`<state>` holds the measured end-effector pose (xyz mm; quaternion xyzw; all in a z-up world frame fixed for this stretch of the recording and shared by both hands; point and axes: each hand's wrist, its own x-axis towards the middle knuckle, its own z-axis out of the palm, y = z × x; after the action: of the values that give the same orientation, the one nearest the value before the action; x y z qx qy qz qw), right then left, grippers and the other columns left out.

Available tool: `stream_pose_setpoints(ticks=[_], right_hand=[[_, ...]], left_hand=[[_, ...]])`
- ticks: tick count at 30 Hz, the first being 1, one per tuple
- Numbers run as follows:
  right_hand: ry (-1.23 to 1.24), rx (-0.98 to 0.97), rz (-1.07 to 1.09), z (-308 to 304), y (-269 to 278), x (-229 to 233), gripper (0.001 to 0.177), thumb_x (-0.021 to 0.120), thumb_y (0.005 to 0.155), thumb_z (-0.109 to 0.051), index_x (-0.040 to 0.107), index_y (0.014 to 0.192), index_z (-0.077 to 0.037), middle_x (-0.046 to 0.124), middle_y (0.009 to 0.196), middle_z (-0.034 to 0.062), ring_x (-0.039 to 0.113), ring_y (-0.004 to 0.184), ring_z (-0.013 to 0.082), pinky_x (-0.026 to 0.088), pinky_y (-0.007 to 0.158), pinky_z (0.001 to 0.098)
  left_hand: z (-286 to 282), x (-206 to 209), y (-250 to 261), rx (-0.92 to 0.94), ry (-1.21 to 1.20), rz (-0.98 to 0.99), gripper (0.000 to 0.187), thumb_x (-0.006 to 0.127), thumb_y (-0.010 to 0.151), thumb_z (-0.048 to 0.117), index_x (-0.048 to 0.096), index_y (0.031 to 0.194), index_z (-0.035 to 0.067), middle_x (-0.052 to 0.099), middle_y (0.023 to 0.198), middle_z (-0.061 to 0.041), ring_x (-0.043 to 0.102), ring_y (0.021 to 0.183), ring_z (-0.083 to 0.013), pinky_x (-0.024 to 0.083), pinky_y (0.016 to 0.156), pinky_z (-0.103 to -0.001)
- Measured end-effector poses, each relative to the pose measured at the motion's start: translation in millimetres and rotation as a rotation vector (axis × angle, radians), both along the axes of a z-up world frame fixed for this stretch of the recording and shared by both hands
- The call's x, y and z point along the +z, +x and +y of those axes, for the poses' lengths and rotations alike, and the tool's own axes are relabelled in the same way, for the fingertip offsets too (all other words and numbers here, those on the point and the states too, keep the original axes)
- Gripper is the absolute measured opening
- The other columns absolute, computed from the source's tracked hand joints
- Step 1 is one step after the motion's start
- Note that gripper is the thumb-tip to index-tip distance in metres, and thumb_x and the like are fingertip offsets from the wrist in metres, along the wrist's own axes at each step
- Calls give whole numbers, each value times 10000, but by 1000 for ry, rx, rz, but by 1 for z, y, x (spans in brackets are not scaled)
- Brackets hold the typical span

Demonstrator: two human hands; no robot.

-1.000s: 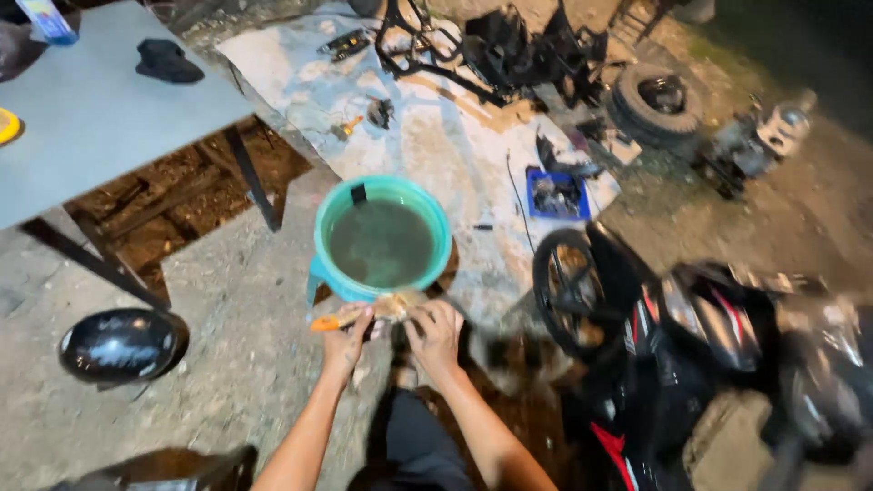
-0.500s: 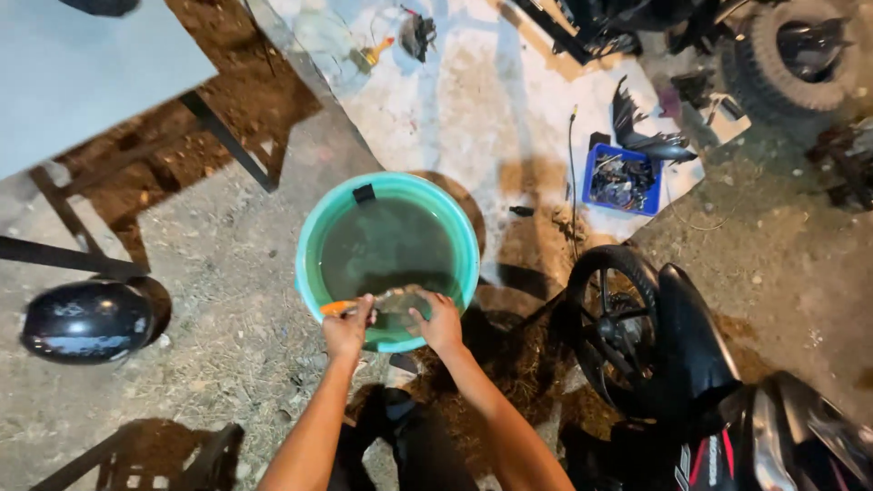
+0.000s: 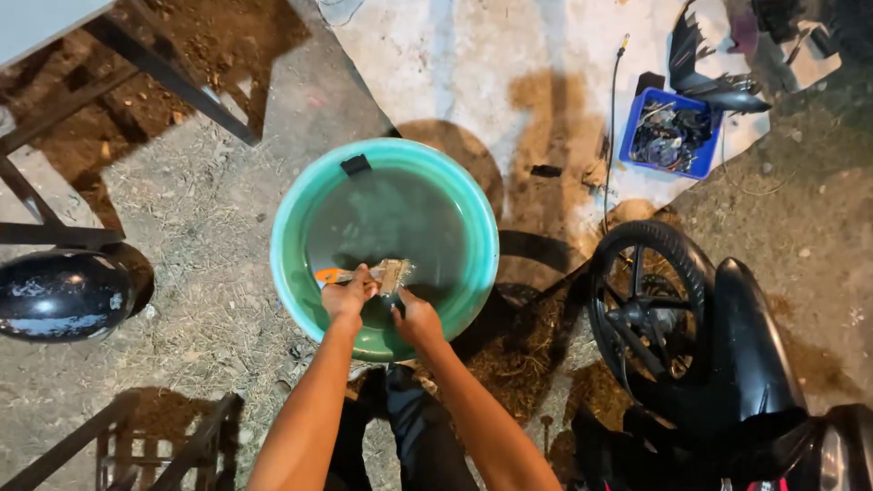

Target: The person cleans a motorcycle by first wiping the front fender with a cloth. They then spray a liquid from a bottle onto the side panels and scrub the area with a brush. The person repeatedly rinses the brush in a bucket of water and continues scrubbing various parts of the motorcycle's body.

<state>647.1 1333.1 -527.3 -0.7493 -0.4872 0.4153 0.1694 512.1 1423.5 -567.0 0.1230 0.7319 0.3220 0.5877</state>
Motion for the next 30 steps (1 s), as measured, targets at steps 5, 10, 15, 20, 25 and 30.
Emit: stream_pose_setpoints(ticks=[5, 10, 15, 20, 25, 30], right_hand=[[37, -23, 5, 3, -1, 9, 508, 711, 860, -229, 627, 1327, -45, 691, 1229, 226, 670, 1084, 411, 539, 934, 464], [-58, 35, 3, -1, 1, 2, 515, 703, 880, -253, 615, 1346, -52, 688, 1233, 212, 670, 1069, 409, 540, 926, 473], [-35, -124, 80, 4, 0, 9, 527, 705, 896, -272, 632, 1381, -78, 722, 1146, 255, 705, 957, 353, 556, 880, 402], [-202, -452, 326, 7, -10, -40, 532, 684, 948, -271, 614, 1442, -86, 746, 1063, 218, 646, 849, 160, 534, 828, 290], [-26, -552, 546, 2, -16, -78, 496, 684, 969, -217, 592, 1417, -24, 739, 1198, 69, 639, 989, 83, 514, 873, 234], [-48, -564, 724, -2, -28, -86, 497, 685, 979, -191, 583, 1432, -14, 720, 1158, 32, 616, 950, 70, 496, 845, 210]], left_hand=[[7, 8, 1, 23, -2, 52, 226, 815, 868, 99, 667, 816, -63, 708, 735, -125, 644, 520, -187, 561, 467, -319], [15, 21, -5, 102, 59, 67, 191, 806, 860, 79, 661, 829, -42, 704, 739, -104, 642, 528, -179, 558, 469, -322], [19, 57, -13, 37, 301, -25, 207, 763, 896, -8, 667, 1079, -28, 697, 1012, -122, 681, 830, -195, 589, 755, -317], [5, 20, -18, 152, 300, -272, 416, 679, 837, -101, 609, 1213, 63, 684, 1196, -99, 684, 1048, -206, 579, 918, -337], [-22, -30, -21, 296, 265, -292, 406, 688, 850, -129, 614, 1218, 28, 671, 1208, -130, 663, 1082, -251, 563, 926, -380], [-23, 13, -22, 316, 336, -308, 377, 712, 862, -98, 611, 1207, 15, 683, 1244, -138, 676, 1102, -247, 570, 931, -387]])
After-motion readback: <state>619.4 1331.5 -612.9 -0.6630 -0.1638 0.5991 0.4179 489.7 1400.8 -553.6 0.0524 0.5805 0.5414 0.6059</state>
